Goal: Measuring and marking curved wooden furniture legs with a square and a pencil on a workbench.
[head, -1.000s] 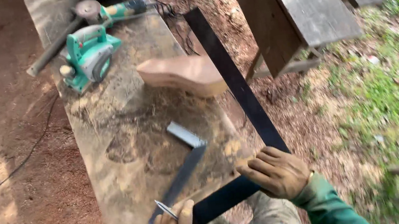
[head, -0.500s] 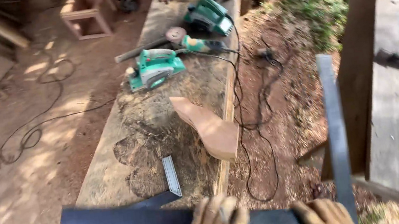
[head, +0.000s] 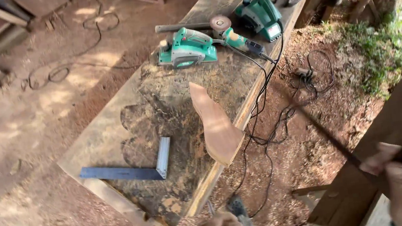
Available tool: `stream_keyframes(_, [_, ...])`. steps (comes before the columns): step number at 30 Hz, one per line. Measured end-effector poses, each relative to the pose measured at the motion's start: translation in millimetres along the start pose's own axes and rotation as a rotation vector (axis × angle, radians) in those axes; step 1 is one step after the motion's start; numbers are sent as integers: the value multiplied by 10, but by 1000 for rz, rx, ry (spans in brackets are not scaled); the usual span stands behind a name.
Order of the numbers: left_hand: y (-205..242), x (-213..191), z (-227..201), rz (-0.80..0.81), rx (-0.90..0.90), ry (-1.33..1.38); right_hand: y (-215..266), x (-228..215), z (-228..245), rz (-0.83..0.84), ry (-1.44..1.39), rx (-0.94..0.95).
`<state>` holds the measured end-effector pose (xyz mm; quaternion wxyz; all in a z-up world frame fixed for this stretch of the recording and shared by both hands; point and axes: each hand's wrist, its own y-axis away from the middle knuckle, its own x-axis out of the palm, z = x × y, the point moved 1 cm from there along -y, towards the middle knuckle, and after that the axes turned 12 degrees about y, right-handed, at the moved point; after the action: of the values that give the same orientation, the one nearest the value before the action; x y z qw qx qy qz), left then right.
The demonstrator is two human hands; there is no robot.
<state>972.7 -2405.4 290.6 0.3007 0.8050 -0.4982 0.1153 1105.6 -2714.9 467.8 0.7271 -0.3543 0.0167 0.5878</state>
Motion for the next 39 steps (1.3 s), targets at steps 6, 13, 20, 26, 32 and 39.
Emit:
stream_keyframes(6, [-460, 376, -197, -89, 819, -299, -816, -5, -860, 241, -245, 4])
stream_keyframes(13, [-592, 305, -73, -90, 723, 153, -1527, 616, -1272, 671, -644, 115])
stream_keyframes(20, [-674, -3, 316, -610, 722, 466, -1630, 1930, -554, 756, -724, 401])
stream_keyframes(26, [-673, 351, 195, -731, 774, 488, -2617, 2903, -126, 1026, -828, 61])
stream_keyframes(32, [-712, 1217, -196, -1164, 653, 550, -2793, 3808, -300, 1172, -615, -30])
stream_keyframes(39, [-1018, 1004, 599, -1346, 625, 462, -2627, 4557, -811, 1217, -400, -73])
